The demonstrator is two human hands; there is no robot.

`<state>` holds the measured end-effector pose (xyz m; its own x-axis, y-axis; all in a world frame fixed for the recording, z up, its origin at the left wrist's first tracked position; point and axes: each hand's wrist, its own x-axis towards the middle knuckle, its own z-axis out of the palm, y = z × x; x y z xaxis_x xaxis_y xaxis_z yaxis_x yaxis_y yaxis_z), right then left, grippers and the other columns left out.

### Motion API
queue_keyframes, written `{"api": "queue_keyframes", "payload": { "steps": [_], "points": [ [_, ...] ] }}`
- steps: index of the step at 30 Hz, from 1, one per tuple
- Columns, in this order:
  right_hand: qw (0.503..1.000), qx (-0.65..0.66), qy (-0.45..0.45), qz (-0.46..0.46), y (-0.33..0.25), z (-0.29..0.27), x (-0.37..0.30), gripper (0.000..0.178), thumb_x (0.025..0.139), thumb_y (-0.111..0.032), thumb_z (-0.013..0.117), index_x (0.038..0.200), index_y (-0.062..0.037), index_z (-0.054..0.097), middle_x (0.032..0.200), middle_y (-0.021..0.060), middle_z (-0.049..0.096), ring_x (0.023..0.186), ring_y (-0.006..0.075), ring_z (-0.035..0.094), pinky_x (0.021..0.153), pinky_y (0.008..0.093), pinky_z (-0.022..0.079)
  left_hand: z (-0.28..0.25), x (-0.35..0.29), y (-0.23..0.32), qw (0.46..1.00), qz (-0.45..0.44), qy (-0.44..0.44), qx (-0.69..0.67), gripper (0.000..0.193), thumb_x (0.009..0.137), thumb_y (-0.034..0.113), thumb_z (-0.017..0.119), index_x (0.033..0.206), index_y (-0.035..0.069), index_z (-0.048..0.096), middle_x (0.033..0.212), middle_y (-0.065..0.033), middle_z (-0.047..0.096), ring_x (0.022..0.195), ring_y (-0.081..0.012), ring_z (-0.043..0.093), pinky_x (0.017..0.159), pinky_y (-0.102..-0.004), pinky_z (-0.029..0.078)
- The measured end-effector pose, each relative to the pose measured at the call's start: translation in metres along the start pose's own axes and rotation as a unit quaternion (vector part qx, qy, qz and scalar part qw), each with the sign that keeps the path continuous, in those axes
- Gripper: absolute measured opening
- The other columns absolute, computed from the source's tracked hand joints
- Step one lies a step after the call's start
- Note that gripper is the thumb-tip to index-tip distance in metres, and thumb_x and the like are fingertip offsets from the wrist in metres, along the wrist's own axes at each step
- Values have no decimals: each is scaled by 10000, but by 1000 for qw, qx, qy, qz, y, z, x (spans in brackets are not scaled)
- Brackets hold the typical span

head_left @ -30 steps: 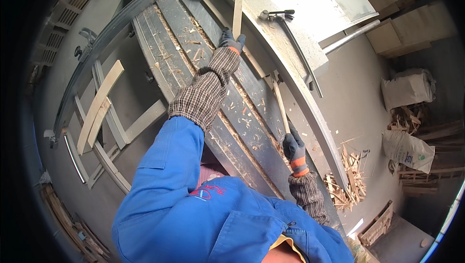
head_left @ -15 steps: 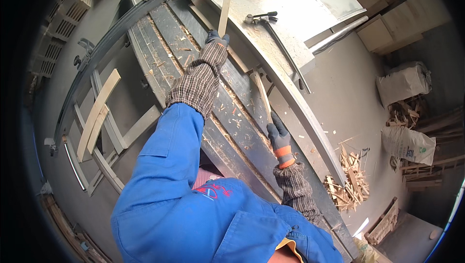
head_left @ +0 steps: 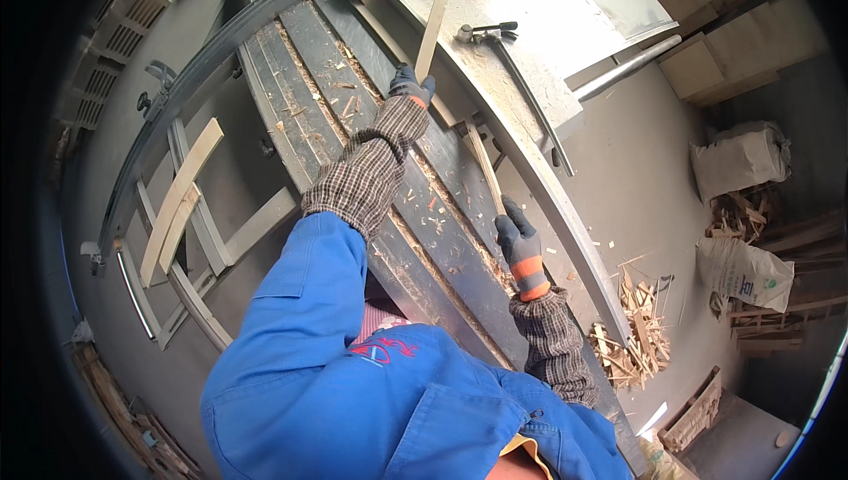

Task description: The person repeatedly picks up wooden planks from a pile, places them on a table saw, and cuts them into smaller pieces using a push stick. The cut pieces are then set aside on the table or floor.

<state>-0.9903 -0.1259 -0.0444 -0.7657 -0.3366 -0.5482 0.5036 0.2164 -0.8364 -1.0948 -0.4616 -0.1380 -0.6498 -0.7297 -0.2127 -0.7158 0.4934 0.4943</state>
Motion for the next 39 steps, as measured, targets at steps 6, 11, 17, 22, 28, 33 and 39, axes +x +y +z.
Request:
{"api": "queue_keyframes", "payload": {
  "steps": [6,11,17,22,28,33,39],
  "points": [
    [998,-31,15,-52,3,11,6,445,840,-153,595,1271,-59,540,699,-47,521,540,40,425,483,195,346,3,27,-16,993,-24,-2,-117,775,779,455,655,1324,-28,392,1283,-272,479,1203,-389,462,999,-432,385],
    [997,41,-39,-45,7,11,25,438,846,-160,606,1270,-67,541,705,-53,519,532,39,420,475,193,334,-3,20,-49,835,-48,-84,-542,332,803,91,636,1088,70,469,741,-85,535,462,-136,480,350,-291,362],
    [998,49,-28,-10,-18,20,11,452,823,-148,617,1262,-64,551,702,-42,540,541,50,436,497,202,358,-78,-75,-103,937,-80,-36,-338,256,786,85,591,1020,74,488,599,-72,480,415,-129,452,354,-293,341],
    [998,46,-39,7,-16,-1,4,453,822,-136,604,1267,-80,545,663,-46,518,494,39,416,451,196,324,-107,-72,-153,999,0,-32,-7,528,841,232,598,1329,142,417,1156,-223,553,1012,-351,592,810,-441,514],
    [996,39,-76,35,-27,-6,5,472,880,-200,552,1339,-130,464,523,-56,391,376,57,316,352,228,209,-131,-87,-119,989,16,-85,119,549,900,208,483,1417,166,301,1200,-201,525,1027,-340,590,831,-432,515],
    [997,13,-68,28,-31,-1,0,440,885,-214,544,1312,-126,490,529,-56,383,377,59,310,350,228,216,-139,-73,-112,986,38,-41,155,493,863,104,533,1334,127,392,930,-208,627,774,-332,634,640,-424,509],
    [997,35,-67,3,-22,4,6,437,850,-211,600,1270,-111,535,504,-41,423,364,64,333,346,235,216,-179,-76,-74,969,101,-58,218,238,842,135,564,1050,94,457,785,-188,591,658,-339,592,568,-440,487]
  ]
}}
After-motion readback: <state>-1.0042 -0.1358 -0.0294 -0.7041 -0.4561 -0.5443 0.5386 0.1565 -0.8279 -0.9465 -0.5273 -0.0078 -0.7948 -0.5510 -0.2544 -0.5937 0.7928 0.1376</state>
